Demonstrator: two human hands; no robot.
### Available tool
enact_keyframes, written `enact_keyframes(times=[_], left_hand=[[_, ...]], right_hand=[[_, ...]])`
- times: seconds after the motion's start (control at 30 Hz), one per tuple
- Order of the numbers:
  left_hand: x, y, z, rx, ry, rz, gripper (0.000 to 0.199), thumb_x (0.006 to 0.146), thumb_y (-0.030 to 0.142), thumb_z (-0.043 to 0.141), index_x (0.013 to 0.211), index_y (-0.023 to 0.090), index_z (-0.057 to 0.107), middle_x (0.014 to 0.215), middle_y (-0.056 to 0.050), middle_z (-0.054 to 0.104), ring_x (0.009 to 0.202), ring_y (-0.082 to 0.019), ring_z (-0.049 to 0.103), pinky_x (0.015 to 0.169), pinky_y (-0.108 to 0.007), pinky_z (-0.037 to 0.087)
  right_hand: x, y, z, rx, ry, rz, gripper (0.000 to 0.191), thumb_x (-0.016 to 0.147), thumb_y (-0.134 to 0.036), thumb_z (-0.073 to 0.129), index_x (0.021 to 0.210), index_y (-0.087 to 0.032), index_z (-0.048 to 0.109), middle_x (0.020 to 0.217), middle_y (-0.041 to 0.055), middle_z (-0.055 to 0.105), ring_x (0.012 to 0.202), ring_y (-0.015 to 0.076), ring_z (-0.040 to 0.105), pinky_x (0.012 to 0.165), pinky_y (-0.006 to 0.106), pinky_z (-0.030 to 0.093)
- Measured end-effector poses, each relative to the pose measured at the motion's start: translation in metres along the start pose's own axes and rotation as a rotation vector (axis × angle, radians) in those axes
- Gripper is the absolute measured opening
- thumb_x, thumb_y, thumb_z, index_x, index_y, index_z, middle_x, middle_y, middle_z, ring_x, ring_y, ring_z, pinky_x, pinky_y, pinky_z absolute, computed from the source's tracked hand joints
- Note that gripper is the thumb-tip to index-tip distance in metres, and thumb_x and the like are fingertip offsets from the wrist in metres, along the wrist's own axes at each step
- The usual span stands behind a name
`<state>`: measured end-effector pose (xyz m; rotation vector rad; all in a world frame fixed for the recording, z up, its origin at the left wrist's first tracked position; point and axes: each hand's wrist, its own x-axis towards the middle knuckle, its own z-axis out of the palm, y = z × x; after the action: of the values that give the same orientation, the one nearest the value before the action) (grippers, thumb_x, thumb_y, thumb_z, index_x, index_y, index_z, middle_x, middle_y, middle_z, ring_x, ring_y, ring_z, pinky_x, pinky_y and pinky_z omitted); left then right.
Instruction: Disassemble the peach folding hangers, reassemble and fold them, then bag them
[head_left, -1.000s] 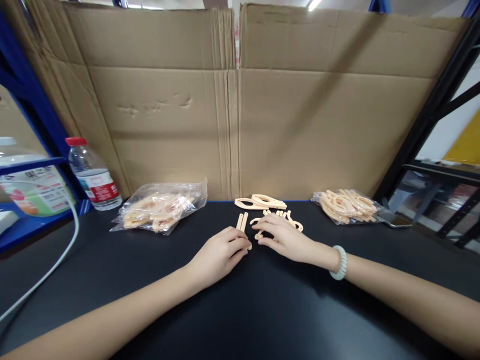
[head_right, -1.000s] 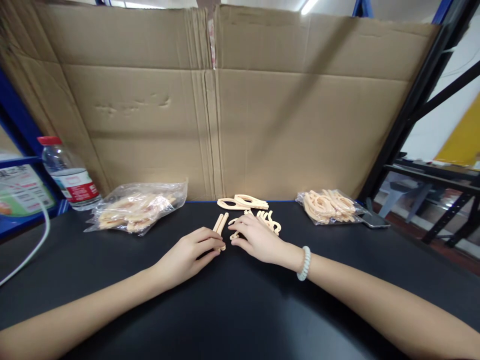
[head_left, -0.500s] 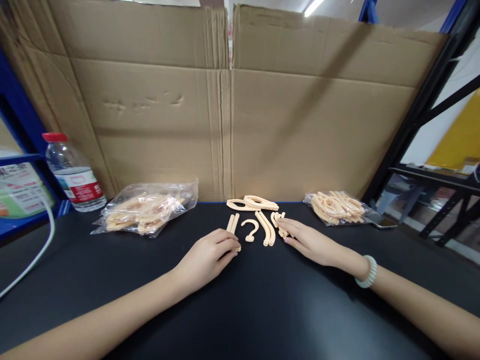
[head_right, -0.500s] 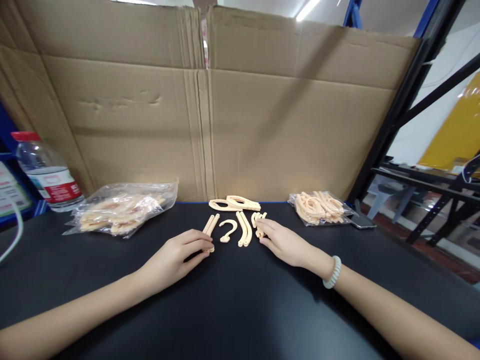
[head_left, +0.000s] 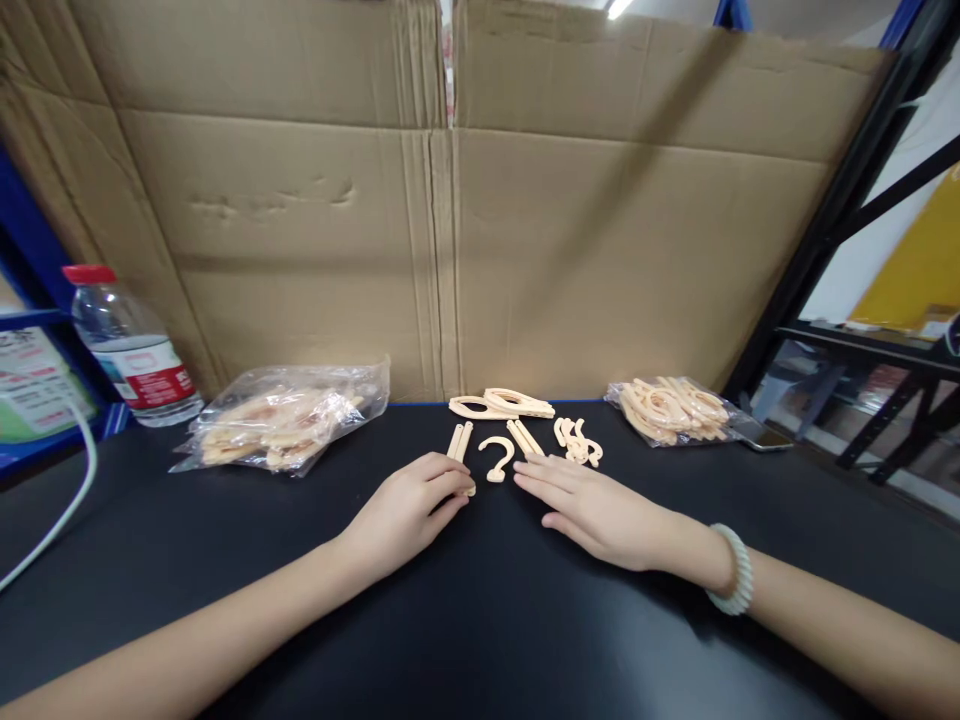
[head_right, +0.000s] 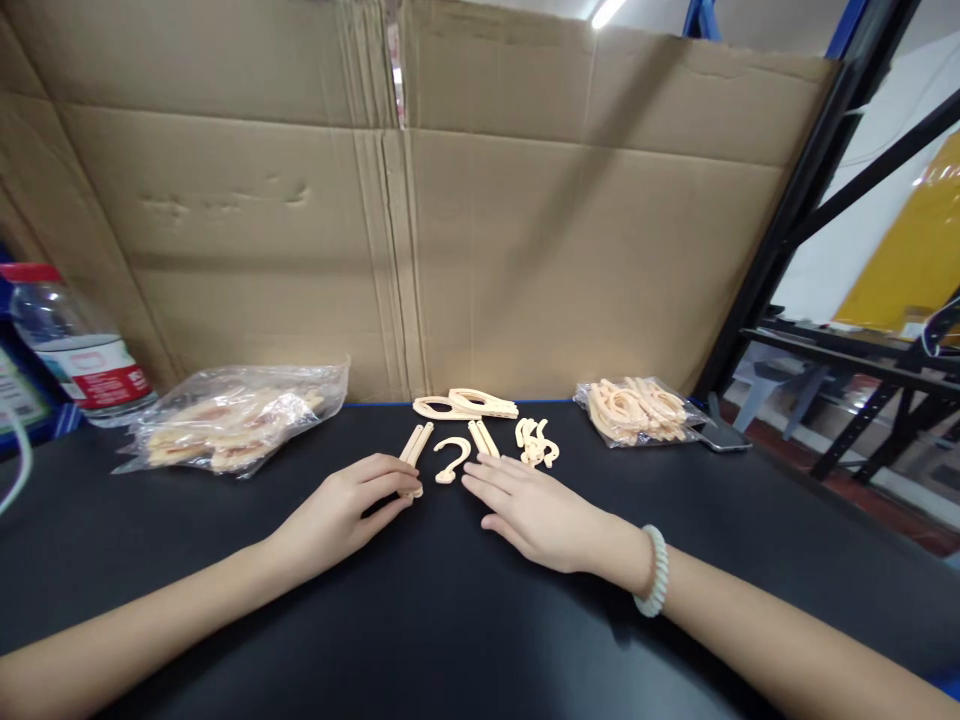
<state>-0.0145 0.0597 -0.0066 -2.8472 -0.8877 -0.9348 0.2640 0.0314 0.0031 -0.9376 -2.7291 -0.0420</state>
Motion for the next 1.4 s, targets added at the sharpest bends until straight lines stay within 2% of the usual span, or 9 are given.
enact_keyframes(times=[0.1,0.27,0.47,0.7,0.87,0.93,1.07,1.23,1.4], left_hand=[[-0.001,0.0,0.0,0.007,-0.003,0.011,0.017,0.092,0.017,0.051,0.099,0.017,0.067,0.101,-0.007,0.068,0.094,-0.019,0.064,0.084,-0.032,0.055],[0.0,0.0,-0.001,0.011,-0.017,0.011,0.018,0.092,0.017,0.05,0.099,0.018,0.066,0.102,-0.007,0.067,0.095,-0.019,0.064,0.084,-0.033,0.055],[-0.001,-0.003,0.002,-0.007,-0.016,0.001,0.017,0.092,0.017,0.051,0.1,0.018,0.066,0.103,-0.007,0.067,0.097,-0.019,0.063,0.086,-0.033,0.054],[-0.001,-0.002,0.002,-0.008,-0.006,-0.001,0.017,0.091,0.016,0.051,0.1,0.018,0.066,0.102,-0.007,0.067,0.096,-0.019,0.063,0.085,-0.033,0.054],[-0.001,-0.001,0.002,-0.004,0.0,0.003,0.017,0.091,0.016,0.051,0.099,0.018,0.066,0.101,-0.007,0.068,0.094,-0.019,0.063,0.084,-0.034,0.054],[-0.002,-0.001,0.002,-0.006,-0.002,0.001,0.017,0.091,0.016,0.051,0.099,0.018,0.066,0.101,-0.007,0.068,0.094,-0.019,0.063,0.085,-0.034,0.054],[-0.002,-0.001,0.001,-0.011,-0.005,0.007,0.016,0.09,0.015,0.052,0.098,0.018,0.065,0.101,-0.007,0.068,0.094,-0.019,0.063,0.084,-0.034,0.054],[-0.003,-0.003,0.002,0.0,-0.002,-0.004,0.016,0.089,0.014,0.053,0.099,0.017,0.065,0.103,-0.007,0.067,0.095,-0.019,0.062,0.086,-0.034,0.054],[-0.002,-0.001,0.0,0.004,0.007,-0.005,0.018,0.089,0.014,0.051,0.102,0.018,0.063,0.106,-0.007,0.066,0.099,-0.02,0.061,0.088,-0.036,0.053]], right_hand=[[0.0,-0.001,0.001,0.018,-0.049,0.069,0.048,0.099,-0.027,0.036,0.144,-0.011,0.038,0.148,0.0128,0.038,0.139,0.0229,0.031,0.115,0.04,0.031],[-0.005,0.007,0.004,-0.006,-0.04,0.108,0.048,0.099,-0.027,0.036,0.143,-0.009,0.038,0.149,0.0147,0.037,0.139,0.0237,0.032,0.115,0.041,0.031],[-0.006,0.005,0.006,-0.019,-0.021,0.139,0.049,0.098,-0.03,0.039,0.142,-0.009,0.041,0.147,0.0157,0.04,0.138,0.0258,0.035,0.114,0.042,0.032],[0.0,0.003,0.002,-0.046,0.027,0.119,0.044,0.097,-0.026,0.042,0.139,-0.014,0.044,0.147,0.0143,0.04,0.135,0.0265,0.037,0.111,0.044,0.036],[0.015,-0.004,-0.001,-0.03,0.13,0.02,0.042,0.095,-0.023,0.044,0.137,-0.015,0.045,0.135,0.0142,0.051,0.127,0.0244,0.046,0.107,0.043,0.042],[0.025,-0.008,-0.001,-0.022,0.13,-0.029,0.041,0.095,-0.022,0.044,0.136,-0.016,0.046,0.135,0.0135,0.053,0.128,0.024,0.046,0.107,0.043,0.042],[0.043,-0.012,0.005,-0.057,0.057,-0.085,0.042,0.096,-0.022,0.044,0.136,-0.012,0.046,0.139,0.0135,0.05,0.136,0.0269,0.037,0.11,0.046,0.037],[0.048,-0.006,0.012,-0.045,0.012,-0.057,0.039,0.097,-0.021,0.041,0.135,-0.013,0.048,0.137,0.0109,0.053,0.133,0.0259,0.042,0.11,0.043,0.039],[0.053,0.015,0.005,0.05,0.137,-0.008,0.038,0.097,-0.022,0.041,0.133,-0.015,0.049,0.138,0.0111,0.052,0.133,0.0225,0.042,0.111,0.042,0.036]])
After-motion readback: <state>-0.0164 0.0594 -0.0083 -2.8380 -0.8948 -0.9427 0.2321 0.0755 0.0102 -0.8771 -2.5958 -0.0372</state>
